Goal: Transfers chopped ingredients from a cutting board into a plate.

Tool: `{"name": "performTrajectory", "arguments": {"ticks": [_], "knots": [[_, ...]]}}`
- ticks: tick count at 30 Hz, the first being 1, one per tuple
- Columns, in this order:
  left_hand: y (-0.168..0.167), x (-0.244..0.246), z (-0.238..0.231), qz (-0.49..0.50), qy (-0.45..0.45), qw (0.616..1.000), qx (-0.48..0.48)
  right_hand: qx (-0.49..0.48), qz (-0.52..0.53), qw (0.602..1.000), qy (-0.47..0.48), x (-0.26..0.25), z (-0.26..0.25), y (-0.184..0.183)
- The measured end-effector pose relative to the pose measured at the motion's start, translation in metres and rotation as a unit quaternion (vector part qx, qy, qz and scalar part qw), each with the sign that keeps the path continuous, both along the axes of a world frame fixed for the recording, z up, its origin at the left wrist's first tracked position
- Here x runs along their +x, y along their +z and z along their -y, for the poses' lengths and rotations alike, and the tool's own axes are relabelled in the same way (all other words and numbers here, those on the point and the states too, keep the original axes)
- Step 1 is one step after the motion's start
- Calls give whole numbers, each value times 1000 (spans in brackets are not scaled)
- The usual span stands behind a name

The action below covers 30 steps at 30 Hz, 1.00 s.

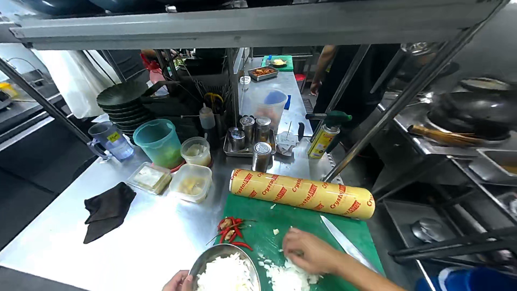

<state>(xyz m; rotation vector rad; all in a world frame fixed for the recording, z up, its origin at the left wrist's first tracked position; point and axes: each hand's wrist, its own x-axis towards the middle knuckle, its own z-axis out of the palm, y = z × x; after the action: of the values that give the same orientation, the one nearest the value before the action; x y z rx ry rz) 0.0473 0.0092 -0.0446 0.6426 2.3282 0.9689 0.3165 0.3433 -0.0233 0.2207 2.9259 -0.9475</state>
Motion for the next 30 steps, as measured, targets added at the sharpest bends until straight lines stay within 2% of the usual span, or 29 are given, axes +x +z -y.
{"name": "performTrajectory", "arguments": {"ticks": [3, 5, 7, 11, 14, 16, 18, 19, 21, 22, 25, 28, 30], "knots": [[3, -13, -8, 8, 1, 1000, -14, 28, 67, 987, -144, -31, -21, 21], [7, -12, -12, 9, 8, 1000, -23, 51, 117, 977, -172, -61, -25, 22], [9, -9, -12, 8, 22, 999, -27, 75, 118, 974, -180, -75, -20, 8], [18, 6, -12, -24, 84, 995, -37, 78, 62, 985, -140, -41, 6, -12], [22, 30, -18, -172, 126, 976, 32, 52, -12, 996, -69, 12, 30, -15], [39, 66, -39, -258, 88, 954, 126, 68, -133, 985, -87, 44, 29, -27], [61, 124, -66, -230, -42, 950, 208, 76, -189, 960, -191, 66, 18, -36], [62, 155, -81, -195, -113, 948, 225, 78, -190, 948, -243, 72, 11, -42], [35, 206, -105, -165, -193, 946, 203, 82, -182, 933, -298, 78, 6, -57], [14, 224, -112, -172, -198, 950, 171, 87, -185, 930, -306, 78, 9, -65], [-42, 243, -128, -254, -135, 954, 82, 98, -207, 923, -309, 65, 38, -75], [-46, 247, -153, -264, -86, 956, 90, 5, -216, 929, -302, 50, 73, -70], [-37, 250, -172, -209, -46, 960, 179, -102, -263, 897, -339, 39, 83, -66]]}}
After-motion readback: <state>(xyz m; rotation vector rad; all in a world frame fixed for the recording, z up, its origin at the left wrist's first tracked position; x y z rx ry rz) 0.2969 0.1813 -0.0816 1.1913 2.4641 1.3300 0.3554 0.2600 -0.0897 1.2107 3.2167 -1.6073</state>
